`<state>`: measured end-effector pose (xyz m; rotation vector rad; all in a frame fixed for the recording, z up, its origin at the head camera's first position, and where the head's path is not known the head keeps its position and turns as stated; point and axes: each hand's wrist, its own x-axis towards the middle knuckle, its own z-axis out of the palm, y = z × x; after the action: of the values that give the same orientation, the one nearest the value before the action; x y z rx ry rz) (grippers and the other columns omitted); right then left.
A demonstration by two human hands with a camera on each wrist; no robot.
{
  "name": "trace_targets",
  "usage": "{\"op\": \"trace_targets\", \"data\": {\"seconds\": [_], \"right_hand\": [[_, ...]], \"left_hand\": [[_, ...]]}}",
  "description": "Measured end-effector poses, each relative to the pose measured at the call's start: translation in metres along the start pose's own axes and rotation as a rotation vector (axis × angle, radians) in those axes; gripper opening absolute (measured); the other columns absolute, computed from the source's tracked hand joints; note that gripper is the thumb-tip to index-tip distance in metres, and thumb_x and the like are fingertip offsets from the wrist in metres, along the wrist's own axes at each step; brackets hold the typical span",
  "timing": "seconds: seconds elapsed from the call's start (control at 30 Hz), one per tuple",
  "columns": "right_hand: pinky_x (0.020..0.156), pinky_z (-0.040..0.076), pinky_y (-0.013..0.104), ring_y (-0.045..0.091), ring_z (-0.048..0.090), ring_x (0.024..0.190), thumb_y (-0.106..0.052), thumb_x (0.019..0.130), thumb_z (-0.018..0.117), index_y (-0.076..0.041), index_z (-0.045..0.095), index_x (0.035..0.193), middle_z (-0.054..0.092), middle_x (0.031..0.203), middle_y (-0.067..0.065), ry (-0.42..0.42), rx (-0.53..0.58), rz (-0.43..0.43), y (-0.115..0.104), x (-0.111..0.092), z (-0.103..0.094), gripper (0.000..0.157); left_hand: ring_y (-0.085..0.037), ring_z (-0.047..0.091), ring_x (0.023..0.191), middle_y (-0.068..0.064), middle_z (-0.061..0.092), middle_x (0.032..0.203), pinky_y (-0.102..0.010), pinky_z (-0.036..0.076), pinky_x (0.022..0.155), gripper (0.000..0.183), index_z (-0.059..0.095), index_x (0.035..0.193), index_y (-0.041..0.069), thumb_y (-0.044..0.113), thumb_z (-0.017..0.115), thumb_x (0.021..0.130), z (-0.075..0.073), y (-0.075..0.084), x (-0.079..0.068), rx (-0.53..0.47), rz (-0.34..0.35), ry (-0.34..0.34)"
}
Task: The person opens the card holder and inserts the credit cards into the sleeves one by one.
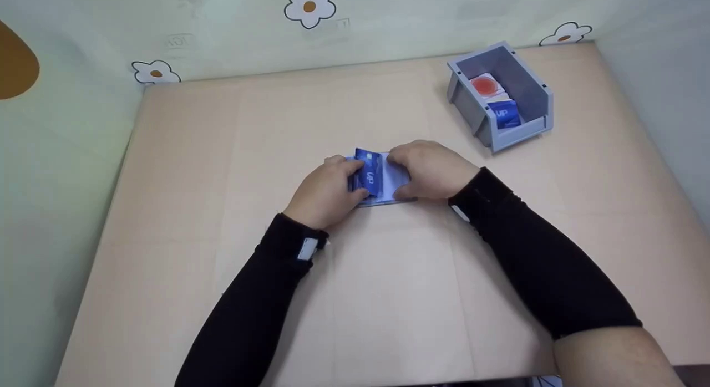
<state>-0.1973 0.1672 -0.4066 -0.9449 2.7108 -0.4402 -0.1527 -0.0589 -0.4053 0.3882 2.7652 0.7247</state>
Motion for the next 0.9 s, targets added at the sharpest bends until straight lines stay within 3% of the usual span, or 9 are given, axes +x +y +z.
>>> {"op": "trace_targets", "data": {"seconds": [0.4, 0.73, 0.9], "right_hand": [[0.105, 0.050, 0.047, 0.030, 0.065, 0.110, -0.031, 0.083, 0.088, -0.004, 0.066, 0.131, 0.072, 0.121, 0.011, -0.052, 0.015, 0.047, 0.0035, -0.0028, -0.0077, 0.060], [0.117, 0.044, 0.048, 0.032, 0.062, 0.128, -0.034, 0.078, 0.093, -0.003, 0.058, 0.145, 0.067, 0.140, 0.014, -0.083, 0.039, 0.063, 0.0070, -0.0041, -0.0092, 0.082], [0.121, 0.041, 0.049, 0.034, 0.059, 0.134, -0.034, 0.079, 0.093, -0.002, 0.054, 0.149, 0.064, 0.145, 0.016, -0.093, 0.035, 0.073, 0.0065, -0.0040, -0.0082, 0.085]], "left_hand": [[-0.025, 0.051, 0.146, -0.013, 0.056, 0.156, -0.041, 0.040, 0.123, 0.059, 0.055, 0.154, 0.010, 0.026, 0.072, 0.099, 0.0025, 0.0025, 0.0005, 0.030, 0.007, -0.033], [-0.027, 0.056, 0.141, -0.014, 0.059, 0.150, -0.043, 0.044, 0.119, 0.057, 0.056, 0.152, 0.009, 0.026, 0.072, 0.100, 0.0048, 0.0071, -0.0007, 0.084, 0.034, -0.027], [-0.028, 0.056, 0.141, -0.015, 0.059, 0.150, -0.043, 0.045, 0.119, 0.057, 0.057, 0.152, 0.009, 0.026, 0.073, 0.100, 0.0054, 0.0080, -0.0006, 0.101, 0.044, -0.026]]}}
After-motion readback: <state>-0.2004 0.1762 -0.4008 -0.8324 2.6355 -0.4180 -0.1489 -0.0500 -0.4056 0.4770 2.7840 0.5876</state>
